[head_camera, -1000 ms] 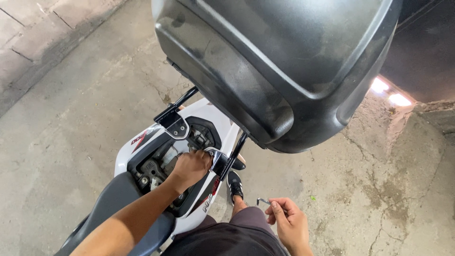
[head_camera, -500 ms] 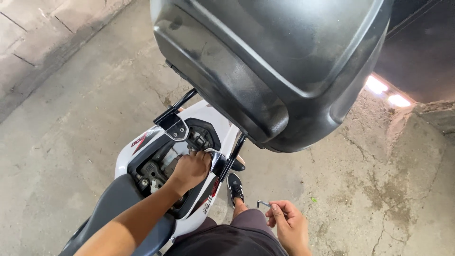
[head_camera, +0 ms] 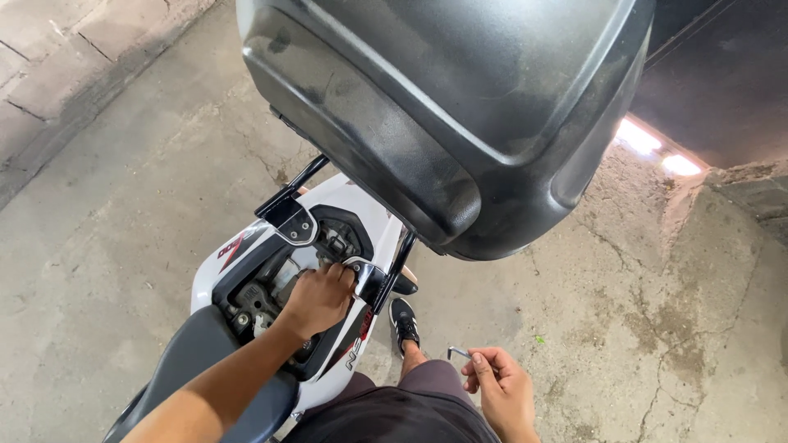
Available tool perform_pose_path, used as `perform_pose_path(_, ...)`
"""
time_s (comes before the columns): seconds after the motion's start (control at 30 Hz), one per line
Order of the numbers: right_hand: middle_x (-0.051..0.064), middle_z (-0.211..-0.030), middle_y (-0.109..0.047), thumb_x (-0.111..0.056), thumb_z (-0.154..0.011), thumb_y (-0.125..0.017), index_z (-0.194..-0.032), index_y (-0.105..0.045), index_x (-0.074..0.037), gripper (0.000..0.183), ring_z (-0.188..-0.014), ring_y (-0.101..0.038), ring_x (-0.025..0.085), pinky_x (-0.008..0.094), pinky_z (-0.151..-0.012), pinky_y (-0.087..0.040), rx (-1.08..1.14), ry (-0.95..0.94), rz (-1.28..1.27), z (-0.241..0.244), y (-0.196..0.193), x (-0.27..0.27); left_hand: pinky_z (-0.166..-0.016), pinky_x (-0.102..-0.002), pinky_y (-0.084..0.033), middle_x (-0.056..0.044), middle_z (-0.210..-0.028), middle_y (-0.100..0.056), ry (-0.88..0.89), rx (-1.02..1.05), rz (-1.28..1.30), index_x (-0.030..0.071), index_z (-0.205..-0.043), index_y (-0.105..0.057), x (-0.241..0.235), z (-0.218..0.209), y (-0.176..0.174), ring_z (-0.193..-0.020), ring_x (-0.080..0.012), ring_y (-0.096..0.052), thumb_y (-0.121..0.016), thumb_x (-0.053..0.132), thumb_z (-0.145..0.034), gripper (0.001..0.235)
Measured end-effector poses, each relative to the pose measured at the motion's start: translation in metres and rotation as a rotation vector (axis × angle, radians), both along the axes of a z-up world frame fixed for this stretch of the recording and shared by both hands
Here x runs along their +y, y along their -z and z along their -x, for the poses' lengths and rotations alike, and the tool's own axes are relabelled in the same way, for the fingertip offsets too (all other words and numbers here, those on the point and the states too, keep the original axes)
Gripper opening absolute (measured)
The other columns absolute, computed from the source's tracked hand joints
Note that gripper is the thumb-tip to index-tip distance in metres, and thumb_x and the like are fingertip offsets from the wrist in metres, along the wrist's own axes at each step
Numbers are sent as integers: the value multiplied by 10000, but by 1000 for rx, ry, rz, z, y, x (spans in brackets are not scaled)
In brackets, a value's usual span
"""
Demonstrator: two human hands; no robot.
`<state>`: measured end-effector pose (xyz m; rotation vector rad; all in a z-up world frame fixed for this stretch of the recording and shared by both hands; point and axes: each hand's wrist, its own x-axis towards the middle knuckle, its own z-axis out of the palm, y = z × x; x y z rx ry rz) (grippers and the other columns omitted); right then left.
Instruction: Installing or removing a luggage rack on a motorcycle using hand tools
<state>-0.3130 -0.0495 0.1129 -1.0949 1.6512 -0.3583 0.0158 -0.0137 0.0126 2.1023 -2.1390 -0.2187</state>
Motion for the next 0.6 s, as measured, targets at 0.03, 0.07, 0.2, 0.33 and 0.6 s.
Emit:
perform_pose_path(0.03, 129, -705, -769, -149, -976, -604, -981, -762, 10, 224, -536, -663, 197, 308, -581, -554, 18, -4, -20, -3, -4, -1, -479, -434, -518, -88, -761, -634, 48, -1, 1, 82, -914, -629, 0, -3, 5, -641, -290, -636, -495, 210, -954, 190)
perform_pose_path(0.07, 129, -705, -769, -149, -976, -604, -981, -762, 10, 224, -536, -663, 197, 308, -581, -554, 17, -5, -20, -4, -5, 0, -479, -434, -518, -88, -761, -634, 47, -2, 1, 82, -914, -629, 0, -4, 15, -641, -290, -636, -495, 210, -954, 190)
perform_pose_path(0.2, 115, -697, -768, -163, -972, -607, -968, -762, 0, 225, -532, -655, 188, 298, -596, -549, 7, -10, -5, -4, 2, -4, -382, -430, -483, -84, -675, -647, 7, 4, 87, 94, -794, -642, -2, -7, 30, -529, -289, -639, -475, 330, -1023, 370)
perform_pose_path(0.33, 105, -699, -763, -174, -970, -615, -982, -771, -20, 219, -530, -658, 179, 289, -601, -550, 26, -10, -17, -3, 0, -5, -414, -423, -494, -53, -751, -661, -89, -29, 94, 147, -811, -639, 4, 0, 15, -645, -286, -670, -471, 466, -1017, 415)
perform_pose_path(0.6, 105, -709, -765, -172, -974, -604, -978, -766, -11, 228, -543, -662, 186, 296, -613, -556, 24, -32, -23, -7, -2, -7, -435, -424, -493, -83, -785, -604, 136, -115, 108, 98, -932, -584, 1, -6, 23, -611, -293, -589, -529, 114, -824, 122)
